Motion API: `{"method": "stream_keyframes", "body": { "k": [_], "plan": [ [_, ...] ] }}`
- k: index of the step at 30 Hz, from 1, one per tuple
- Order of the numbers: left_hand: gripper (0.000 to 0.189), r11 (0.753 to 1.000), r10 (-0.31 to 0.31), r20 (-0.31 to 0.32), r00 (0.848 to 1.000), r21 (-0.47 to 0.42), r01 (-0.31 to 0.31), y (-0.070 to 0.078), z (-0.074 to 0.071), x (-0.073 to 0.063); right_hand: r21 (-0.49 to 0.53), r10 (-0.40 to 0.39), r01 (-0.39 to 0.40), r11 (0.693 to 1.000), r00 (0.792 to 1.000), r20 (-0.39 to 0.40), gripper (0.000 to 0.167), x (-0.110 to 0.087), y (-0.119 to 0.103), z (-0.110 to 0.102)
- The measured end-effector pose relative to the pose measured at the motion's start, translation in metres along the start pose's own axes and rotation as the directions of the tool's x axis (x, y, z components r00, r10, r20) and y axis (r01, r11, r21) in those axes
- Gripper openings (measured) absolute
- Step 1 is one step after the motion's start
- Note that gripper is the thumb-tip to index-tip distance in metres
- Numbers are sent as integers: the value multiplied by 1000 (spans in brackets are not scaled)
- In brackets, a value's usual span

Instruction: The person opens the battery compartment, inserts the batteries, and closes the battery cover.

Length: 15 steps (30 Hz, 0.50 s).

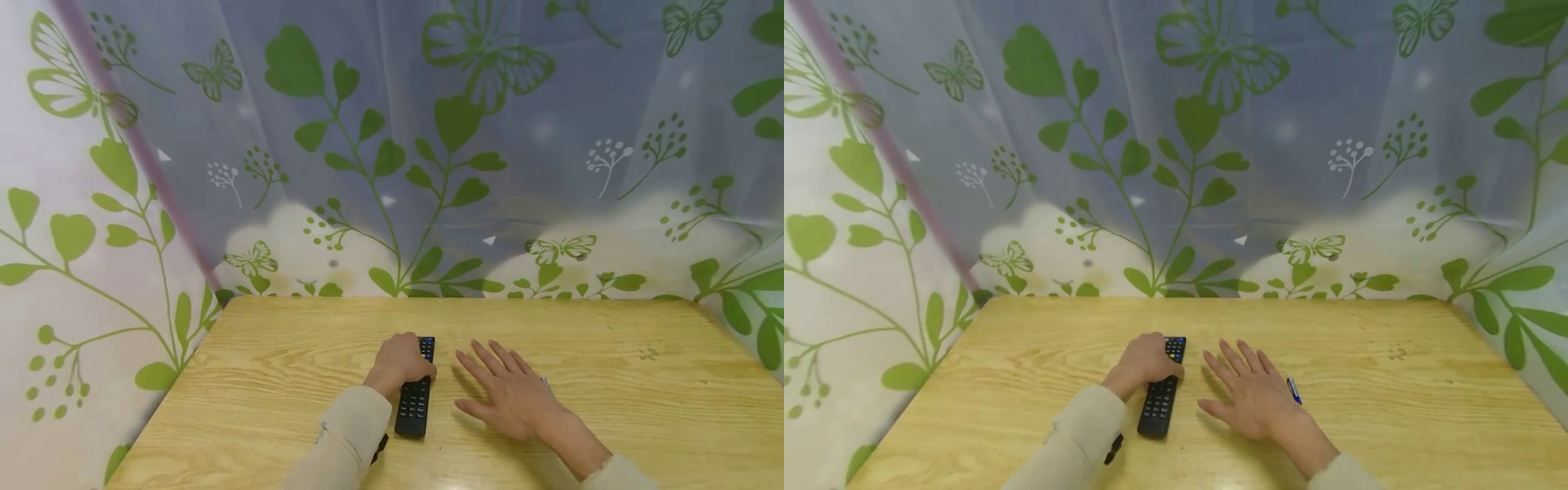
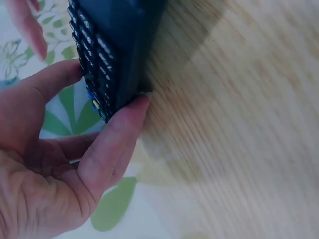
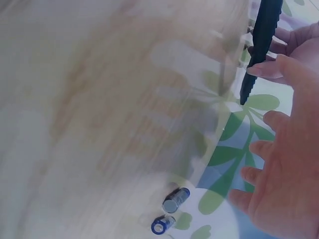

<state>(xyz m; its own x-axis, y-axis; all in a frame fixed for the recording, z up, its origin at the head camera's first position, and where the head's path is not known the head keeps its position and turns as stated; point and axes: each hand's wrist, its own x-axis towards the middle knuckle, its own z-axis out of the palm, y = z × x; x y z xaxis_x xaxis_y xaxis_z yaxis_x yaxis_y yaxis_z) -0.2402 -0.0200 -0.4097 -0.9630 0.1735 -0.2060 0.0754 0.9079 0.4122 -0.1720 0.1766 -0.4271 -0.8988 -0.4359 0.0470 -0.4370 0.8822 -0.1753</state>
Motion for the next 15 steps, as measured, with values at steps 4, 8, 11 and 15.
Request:
{"method": "stream_keyframes", "body": {
  "k": [4, 8, 11, 15],
  "plan": [
    [46, 992, 11, 9, 1000, -123, -10, -9, -1, -3, -24, 6, -6, 1000, 1000, -15, 72, -3, 0, -4],
    [48, 974, 57, -34, 998, -216, -63, -14, -4, -6, -54, 22, -24, 998, 999, -50, 71, -5, -3, -10],
    [55, 950, 79, -58, 995, -297, -93, -17, -8, -8, -73, 29, -34, 997, 997, -73, 72, -7, -5, -14],
    [64, 875, 94, -62, 994, -470, -112, -21, -16, -13, -85, 34, -41, 996, 996, -85, 74, -9, -7, -19]
  ]
}}
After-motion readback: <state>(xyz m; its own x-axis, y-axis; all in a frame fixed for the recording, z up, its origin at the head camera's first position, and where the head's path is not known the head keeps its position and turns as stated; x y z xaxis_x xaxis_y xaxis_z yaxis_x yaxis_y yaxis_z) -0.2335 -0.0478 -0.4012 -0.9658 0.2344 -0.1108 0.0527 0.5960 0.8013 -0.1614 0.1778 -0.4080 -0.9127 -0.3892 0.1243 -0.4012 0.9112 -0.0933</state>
